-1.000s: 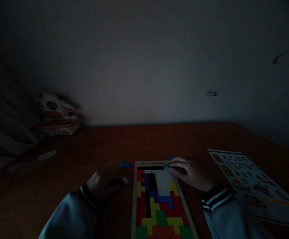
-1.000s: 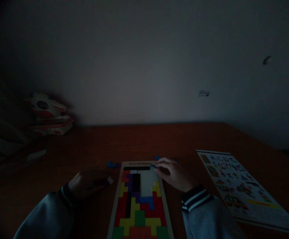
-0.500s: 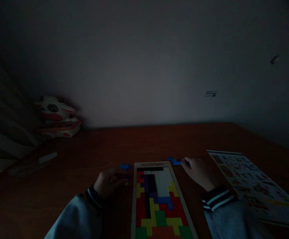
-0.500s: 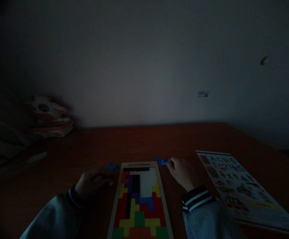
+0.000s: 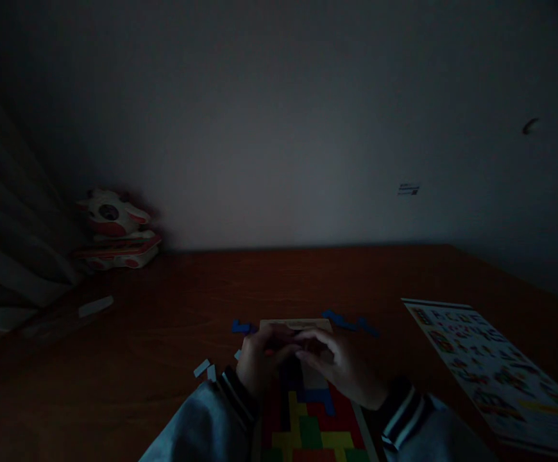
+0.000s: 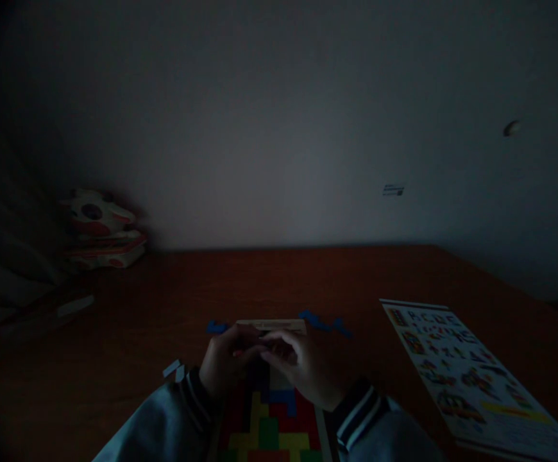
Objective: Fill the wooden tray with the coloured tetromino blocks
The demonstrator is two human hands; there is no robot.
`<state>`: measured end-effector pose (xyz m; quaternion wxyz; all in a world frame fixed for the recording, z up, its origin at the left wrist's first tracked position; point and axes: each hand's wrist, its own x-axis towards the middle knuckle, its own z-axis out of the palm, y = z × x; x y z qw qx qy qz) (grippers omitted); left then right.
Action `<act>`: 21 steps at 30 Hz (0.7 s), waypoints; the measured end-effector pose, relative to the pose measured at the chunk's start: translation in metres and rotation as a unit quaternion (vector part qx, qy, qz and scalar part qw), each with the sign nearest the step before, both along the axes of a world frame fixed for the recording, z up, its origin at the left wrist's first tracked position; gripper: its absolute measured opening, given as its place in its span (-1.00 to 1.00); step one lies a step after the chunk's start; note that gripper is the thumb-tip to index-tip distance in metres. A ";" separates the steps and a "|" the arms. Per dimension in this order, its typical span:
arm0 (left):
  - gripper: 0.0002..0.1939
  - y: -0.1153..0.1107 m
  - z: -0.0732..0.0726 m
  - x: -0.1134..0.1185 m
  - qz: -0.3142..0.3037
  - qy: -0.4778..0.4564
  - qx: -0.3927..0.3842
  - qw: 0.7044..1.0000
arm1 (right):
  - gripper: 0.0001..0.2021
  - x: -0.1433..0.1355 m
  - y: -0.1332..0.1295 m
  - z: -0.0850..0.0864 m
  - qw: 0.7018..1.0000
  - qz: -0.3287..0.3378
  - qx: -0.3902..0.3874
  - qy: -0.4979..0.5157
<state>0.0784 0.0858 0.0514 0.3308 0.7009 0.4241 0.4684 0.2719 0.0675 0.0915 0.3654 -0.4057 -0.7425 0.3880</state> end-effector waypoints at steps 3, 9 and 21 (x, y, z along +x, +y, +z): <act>-0.77 -0.003 0.005 -0.001 -0.003 0.001 -0.011 1.000 | -0.81 0.000 0.004 -0.007 0.999 -0.011 -0.039 0.036; -0.84 -0.006 0.023 -0.009 -0.017 0.155 0.135 0.978 | -0.80 0.033 0.028 -0.024 0.988 -0.154 -0.009 -0.019; -0.84 0.003 0.009 -0.021 -0.010 0.260 0.179 0.949 | -0.87 0.036 0.027 -0.035 0.963 -0.182 0.098 -0.175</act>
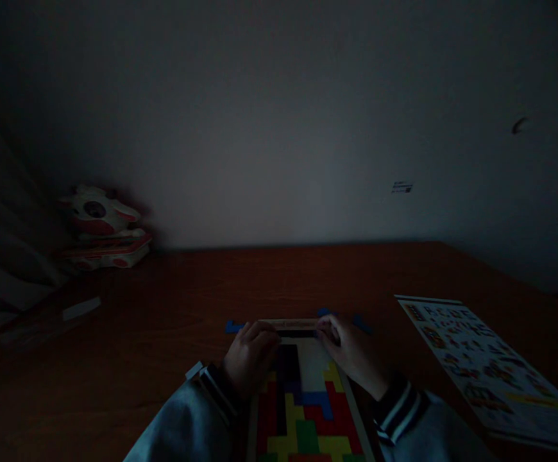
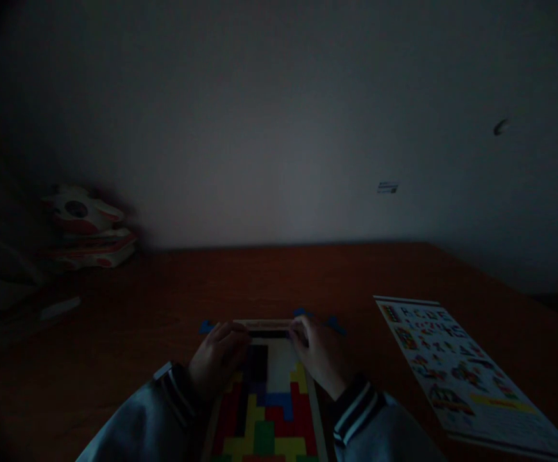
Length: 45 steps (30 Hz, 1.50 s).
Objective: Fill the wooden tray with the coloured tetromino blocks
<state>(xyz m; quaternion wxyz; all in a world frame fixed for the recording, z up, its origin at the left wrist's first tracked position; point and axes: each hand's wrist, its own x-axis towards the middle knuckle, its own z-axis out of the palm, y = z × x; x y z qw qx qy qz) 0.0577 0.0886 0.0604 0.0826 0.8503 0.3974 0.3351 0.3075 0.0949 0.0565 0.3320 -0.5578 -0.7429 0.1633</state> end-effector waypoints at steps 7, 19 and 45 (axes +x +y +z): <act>-0.78 0.001 -0.008 -0.001 0.017 0.016 -0.018 1.000 | -0.85 0.000 -0.001 -0.004 1.000 -0.004 0.007 -0.005; -0.67 -0.005 0.001 -0.002 -0.088 0.029 0.015 0.996 | -0.75 0.062 0.023 0.005 0.996 -0.037 0.057 -0.052; -0.74 -0.008 -0.004 0.003 -0.119 0.025 0.085 0.989 | -0.77 0.094 0.030 -0.010 0.993 -0.095 -0.031 0.055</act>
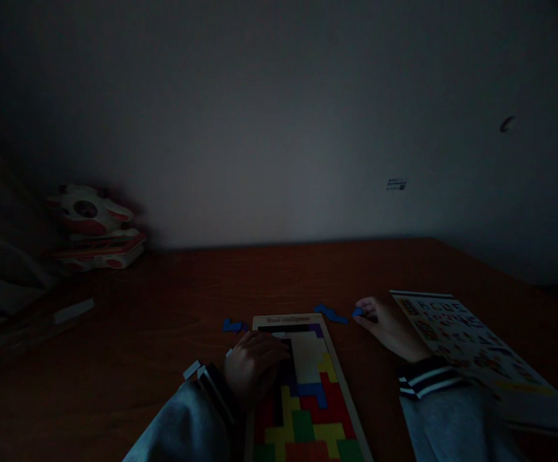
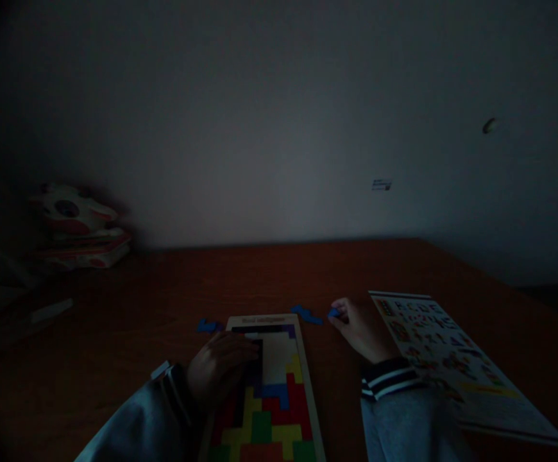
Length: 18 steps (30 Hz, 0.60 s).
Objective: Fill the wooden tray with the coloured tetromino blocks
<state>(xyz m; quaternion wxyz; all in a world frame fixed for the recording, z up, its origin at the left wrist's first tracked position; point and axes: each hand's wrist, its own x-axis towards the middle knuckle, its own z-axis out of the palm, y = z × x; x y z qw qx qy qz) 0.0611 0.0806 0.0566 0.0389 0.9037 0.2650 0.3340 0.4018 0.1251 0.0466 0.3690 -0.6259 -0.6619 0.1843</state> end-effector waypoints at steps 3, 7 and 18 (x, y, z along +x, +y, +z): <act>-0.75 -0.001 0.002 0.001 -0.002 0.001 0.000 1.000 | -0.71 -0.008 0.002 0.002 1.000 -0.010 0.012 0.022; -0.74 -0.002 0.002 0.004 0.011 -0.021 0.008 1.000 | -0.77 -0.029 -0.001 0.009 0.998 0.017 0.028 0.048; -0.76 -0.004 0.013 0.002 0.047 -0.006 -0.019 0.999 | -0.72 -0.084 -0.031 0.029 0.968 0.159 -0.021 0.194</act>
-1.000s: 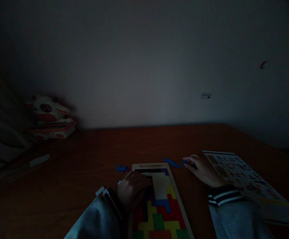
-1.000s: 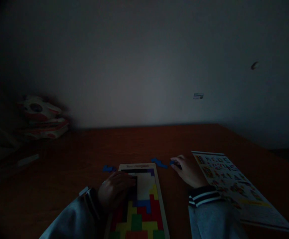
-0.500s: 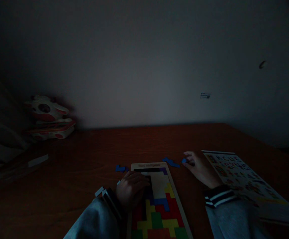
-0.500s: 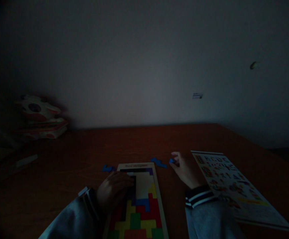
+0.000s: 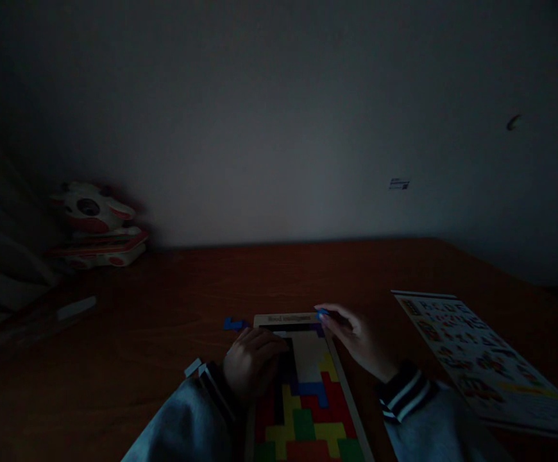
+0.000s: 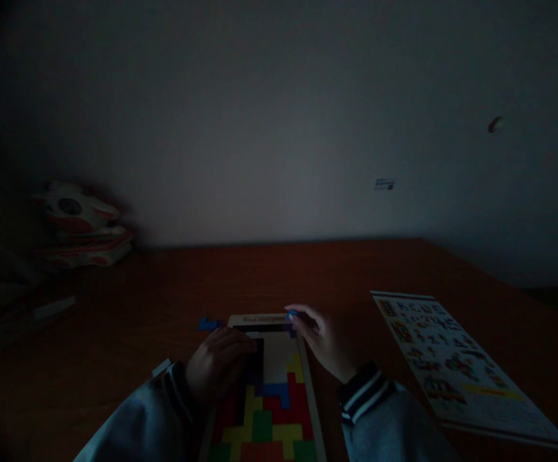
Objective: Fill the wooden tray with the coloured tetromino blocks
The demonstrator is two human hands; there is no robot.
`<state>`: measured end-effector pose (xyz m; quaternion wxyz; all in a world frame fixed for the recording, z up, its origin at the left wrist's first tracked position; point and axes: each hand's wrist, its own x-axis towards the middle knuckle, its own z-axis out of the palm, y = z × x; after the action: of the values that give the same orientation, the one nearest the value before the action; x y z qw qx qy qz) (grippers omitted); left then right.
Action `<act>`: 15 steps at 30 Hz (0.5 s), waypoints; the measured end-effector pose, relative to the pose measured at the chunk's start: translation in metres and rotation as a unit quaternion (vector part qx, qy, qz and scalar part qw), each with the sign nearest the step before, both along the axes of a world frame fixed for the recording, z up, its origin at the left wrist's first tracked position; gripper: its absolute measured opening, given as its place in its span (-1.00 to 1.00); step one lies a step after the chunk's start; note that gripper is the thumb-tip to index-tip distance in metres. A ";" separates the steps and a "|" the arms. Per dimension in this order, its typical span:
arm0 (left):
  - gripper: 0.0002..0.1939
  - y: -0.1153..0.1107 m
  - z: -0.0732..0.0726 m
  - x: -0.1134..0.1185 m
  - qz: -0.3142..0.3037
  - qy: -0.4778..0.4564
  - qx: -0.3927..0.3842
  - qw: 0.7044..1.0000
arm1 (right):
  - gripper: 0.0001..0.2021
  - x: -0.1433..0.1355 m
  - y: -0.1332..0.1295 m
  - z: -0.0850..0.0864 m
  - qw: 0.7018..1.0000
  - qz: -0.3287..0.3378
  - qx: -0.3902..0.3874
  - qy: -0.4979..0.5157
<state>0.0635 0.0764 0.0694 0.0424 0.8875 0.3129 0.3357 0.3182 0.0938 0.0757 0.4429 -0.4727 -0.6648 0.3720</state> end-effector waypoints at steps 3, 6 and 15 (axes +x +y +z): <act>-0.75 0.000 0.000 0.001 0.003 -0.008 0.004 1.000 | -0.72 -0.006 -0.005 -0.001 0.998 0.045 -0.005 -0.033; -0.74 0.000 0.000 0.001 0.007 -0.005 0.006 1.000 | -0.75 -0.011 -0.009 -0.001 0.995 0.074 0.012 -0.068; -0.74 0.001 -0.003 -0.001 0.004 0.010 -0.001 1.000 | -0.91 -0.021 -0.020 0.003 0.982 0.115 0.005 -0.148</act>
<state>0.0621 0.0770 0.0669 0.0385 0.8894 0.3173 0.3268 0.2975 0.0736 0.0783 0.2957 -0.4406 -0.7751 0.3431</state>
